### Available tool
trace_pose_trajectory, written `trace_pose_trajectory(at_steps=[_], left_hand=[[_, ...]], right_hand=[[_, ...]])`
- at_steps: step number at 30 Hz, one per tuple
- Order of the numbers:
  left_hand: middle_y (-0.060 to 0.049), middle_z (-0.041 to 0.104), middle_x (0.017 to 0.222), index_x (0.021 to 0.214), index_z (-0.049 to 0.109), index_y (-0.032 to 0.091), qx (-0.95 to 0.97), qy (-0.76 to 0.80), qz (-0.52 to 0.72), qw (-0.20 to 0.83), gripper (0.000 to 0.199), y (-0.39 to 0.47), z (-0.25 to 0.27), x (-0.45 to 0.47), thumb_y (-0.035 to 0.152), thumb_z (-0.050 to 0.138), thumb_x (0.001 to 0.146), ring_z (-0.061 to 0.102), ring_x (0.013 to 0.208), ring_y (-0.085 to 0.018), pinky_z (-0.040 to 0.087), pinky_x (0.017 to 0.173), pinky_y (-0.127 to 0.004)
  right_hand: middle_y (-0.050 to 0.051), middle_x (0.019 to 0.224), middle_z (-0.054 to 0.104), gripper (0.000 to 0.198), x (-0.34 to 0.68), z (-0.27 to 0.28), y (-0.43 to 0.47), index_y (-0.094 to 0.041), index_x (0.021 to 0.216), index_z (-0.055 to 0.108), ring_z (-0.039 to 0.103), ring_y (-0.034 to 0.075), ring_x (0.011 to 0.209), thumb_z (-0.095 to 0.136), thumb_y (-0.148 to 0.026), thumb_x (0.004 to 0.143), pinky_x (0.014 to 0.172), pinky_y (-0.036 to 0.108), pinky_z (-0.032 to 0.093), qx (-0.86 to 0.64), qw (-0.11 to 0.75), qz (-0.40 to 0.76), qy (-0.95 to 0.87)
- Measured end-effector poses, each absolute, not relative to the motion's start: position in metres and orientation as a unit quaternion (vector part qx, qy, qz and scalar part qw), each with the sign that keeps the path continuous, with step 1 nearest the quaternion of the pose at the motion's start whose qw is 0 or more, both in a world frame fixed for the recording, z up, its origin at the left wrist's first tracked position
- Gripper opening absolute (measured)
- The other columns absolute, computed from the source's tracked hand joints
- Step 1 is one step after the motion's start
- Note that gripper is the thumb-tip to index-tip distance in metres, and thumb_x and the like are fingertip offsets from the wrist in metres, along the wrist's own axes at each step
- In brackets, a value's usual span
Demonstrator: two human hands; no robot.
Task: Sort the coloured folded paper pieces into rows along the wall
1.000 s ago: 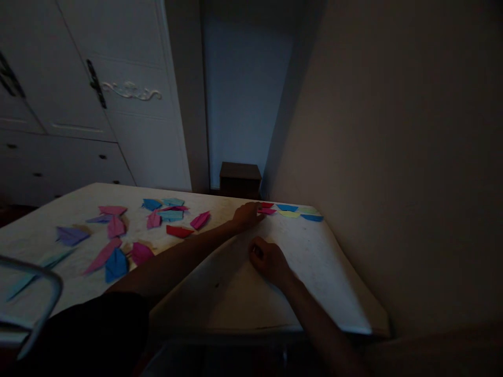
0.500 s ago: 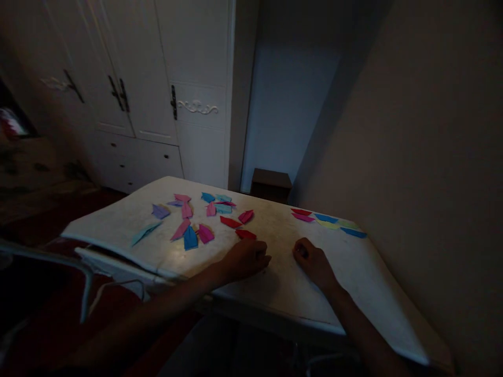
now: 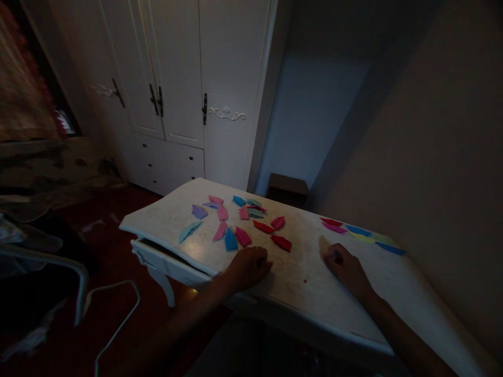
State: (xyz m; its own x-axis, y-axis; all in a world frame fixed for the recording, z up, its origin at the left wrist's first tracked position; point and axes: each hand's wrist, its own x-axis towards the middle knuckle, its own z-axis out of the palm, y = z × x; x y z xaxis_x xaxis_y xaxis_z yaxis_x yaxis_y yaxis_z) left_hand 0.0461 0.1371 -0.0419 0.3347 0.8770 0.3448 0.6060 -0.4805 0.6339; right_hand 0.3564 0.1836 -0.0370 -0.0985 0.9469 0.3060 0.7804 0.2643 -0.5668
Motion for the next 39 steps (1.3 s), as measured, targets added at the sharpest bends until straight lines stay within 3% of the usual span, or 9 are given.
trace_pose_trajectory(at_steps=[8,13,17,27,33,39], left_hand=[[0.006,0.036,0.055,0.058,0.035,0.02,0.697,0.474,0.446,0.302,0.031,0.133,-0.039,0.043,0.028,0.056,0.079,0.035,0.054,-0.01,0.023,0.055,-0.025],[0.007,0.035,0.054,0.057,0.035,0.02,0.629,0.474,0.492,0.371,0.034,0.135,-0.037,0.038,0.034,0.058,0.078,0.034,0.053,-0.009,0.025,0.053,-0.024],[0.007,0.036,0.054,0.057,0.036,0.02,0.618,0.47,0.498,0.386,0.034,0.135,-0.036,0.037,0.032,0.06,0.077,0.035,0.053,-0.009,0.025,0.053,-0.024],[0.007,0.036,0.053,0.056,0.035,0.02,0.588,0.448,0.51,0.44,0.036,0.136,-0.036,0.037,0.033,0.061,0.077,0.034,0.051,-0.009,0.025,0.051,-0.023],[0.007,0.037,0.054,0.057,0.036,0.02,0.575,0.448,0.515,0.451,0.036,0.138,-0.037,0.037,0.032,0.062,0.078,0.035,0.052,-0.009,0.027,0.052,-0.023],[0.007,0.036,0.053,0.056,0.036,0.02,0.575,0.455,0.515,0.444,0.037,0.137,-0.035,0.038,0.032,0.062,0.078,0.034,0.052,-0.008,0.027,0.052,-0.023]], right_hand=[[-0.003,0.061,0.054,0.02,0.273,-0.01,0.238,-0.023,0.077,0.048,0.05,0.014,0.054,0.051,-0.041,0.083,0.053,0.026,0.037,-0.507,0.339,0.102,-0.786],[0.002,0.081,0.064,0.01,0.216,0.003,0.29,-0.02,0.089,0.056,0.059,0.016,0.072,0.051,-0.029,0.086,0.066,0.027,0.043,-0.431,0.245,0.035,-0.868],[0.01,0.108,0.065,0.024,0.186,0.002,0.326,-0.016,0.105,0.061,0.061,0.02,0.099,0.057,-0.019,0.082,0.085,0.03,0.045,-0.416,0.138,-0.013,-0.899],[0.004,0.102,0.072,0.025,0.165,0.0,0.349,-0.024,0.102,0.071,0.066,0.02,0.094,0.059,-0.016,0.082,0.078,0.025,0.047,-0.415,0.039,-0.015,-0.909],[0.006,0.106,0.072,0.028,0.174,-0.002,0.346,-0.022,0.104,0.071,0.066,0.022,0.097,0.049,-0.016,0.088,0.08,0.028,0.048,-0.421,0.05,-0.02,-0.905],[0.006,0.114,0.069,0.034,0.189,-0.007,0.347,-0.021,0.111,0.067,0.064,0.019,0.102,0.046,-0.011,0.087,0.09,0.029,0.046,-0.422,0.123,-0.02,-0.898]])
